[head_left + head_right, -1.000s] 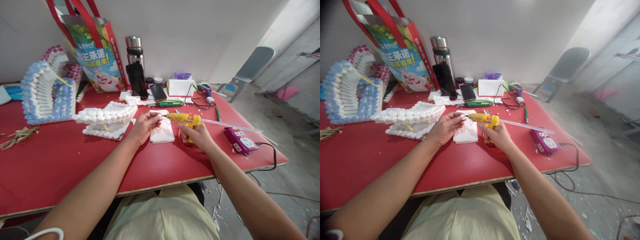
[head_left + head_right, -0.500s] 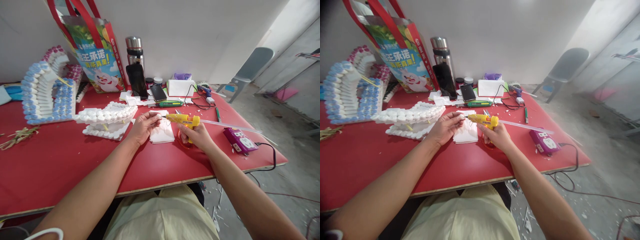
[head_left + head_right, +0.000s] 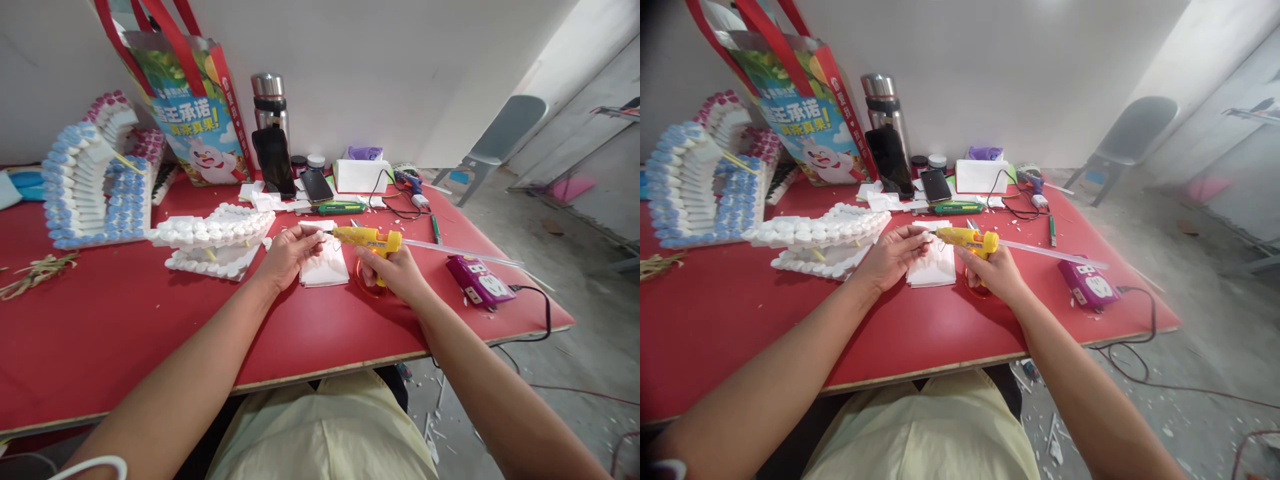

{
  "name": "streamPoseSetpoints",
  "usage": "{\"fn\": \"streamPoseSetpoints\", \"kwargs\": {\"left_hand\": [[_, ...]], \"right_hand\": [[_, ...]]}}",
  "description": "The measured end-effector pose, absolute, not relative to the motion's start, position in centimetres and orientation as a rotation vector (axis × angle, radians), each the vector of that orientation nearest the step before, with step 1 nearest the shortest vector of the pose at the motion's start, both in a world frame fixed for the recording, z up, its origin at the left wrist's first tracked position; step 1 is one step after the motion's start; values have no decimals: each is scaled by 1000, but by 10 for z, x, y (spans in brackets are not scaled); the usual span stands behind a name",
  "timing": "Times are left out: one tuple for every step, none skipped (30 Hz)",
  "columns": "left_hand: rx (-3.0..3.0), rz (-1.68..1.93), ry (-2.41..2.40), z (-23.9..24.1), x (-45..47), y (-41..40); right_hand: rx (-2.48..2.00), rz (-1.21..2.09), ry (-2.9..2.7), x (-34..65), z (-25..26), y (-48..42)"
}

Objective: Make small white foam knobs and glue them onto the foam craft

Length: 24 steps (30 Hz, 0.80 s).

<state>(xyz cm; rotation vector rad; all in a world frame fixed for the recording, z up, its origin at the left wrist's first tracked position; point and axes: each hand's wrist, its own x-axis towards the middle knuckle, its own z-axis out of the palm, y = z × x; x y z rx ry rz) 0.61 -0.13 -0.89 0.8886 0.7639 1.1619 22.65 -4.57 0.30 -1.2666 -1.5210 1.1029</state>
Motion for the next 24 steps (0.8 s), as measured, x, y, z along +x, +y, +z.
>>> {"fn": "streamPoseSetpoints", "kwargs": {"left_hand": [[894,1158,761,-9,6,-2],[898,1154,759,-9,7,-2],[900,1148,759,-9,7,-3],[900,1141,760,-9,7,-3],[896,1134,760,-9,7,-3],[888,1129,759,-9,6,-3],[875,1129,757,-9,6,-3],[861,1129,755,-9,5,-2],[849,1130,752,-10,5,-2],[840,1131,750,-10,4,-1],[835,1131,747,-10,4,-1],[835,1130,743,-10,3,-1],[835,1128,738,-10,3,-1],[835,1126,734,-10,4,-1],[833,1127,732,-10,4,-1],[830,1129,732,-9,4,-1],[825,1131,735,-9,4,-2],[820,1131,739,-8,5,-2],[816,1131,742,-7,5,-2],[813,1131,745,-7,5,-3],[811,1128,746,-6,5,-3],[810,1126,745,-6,5,-3],[811,1124,742,-6,5,-3],[814,1124,739,-6,5,-3]], "right_hand": [[-1261,1109,-1515,226,4,-46],[-1255,1111,-1509,225,6,-47],[-1245,1107,-1501,224,8,-48],[-1231,1096,-1494,224,10,-49],[-1213,1080,-1484,224,11,-49],[-1196,1063,-1470,225,12,-49],[-1183,1043,-1449,226,13,-48],[-1181,1024,-1424,229,13,-47],[-1190,1001,-1396,232,13,-46],[-1206,972,-1365,237,12,-44],[-1231,937,-1339,243,11,-42],[-1260,897,-1313,249,10,-39],[-1289,856,-1284,256,9,-36],[-1325,814,-1260,263,8,-33],[-1365,775,-1240,271,6,-31],[-1403,742,-1218,278,3,-28],[-1445,715,-1205,284,1,-25],[-1488,694,-1195,290,-3,-23],[-1525,673,-1184,295,-6,-21],[-1551,648,-1171,299,-10,-19],[-1566,634,-1162,302,-14,-17],[-1572,626,-1152,304,-17,-15],[-1576,621,-1144,306,-20,-14],[-1582,617,-1139,307,-23,-12]]}}
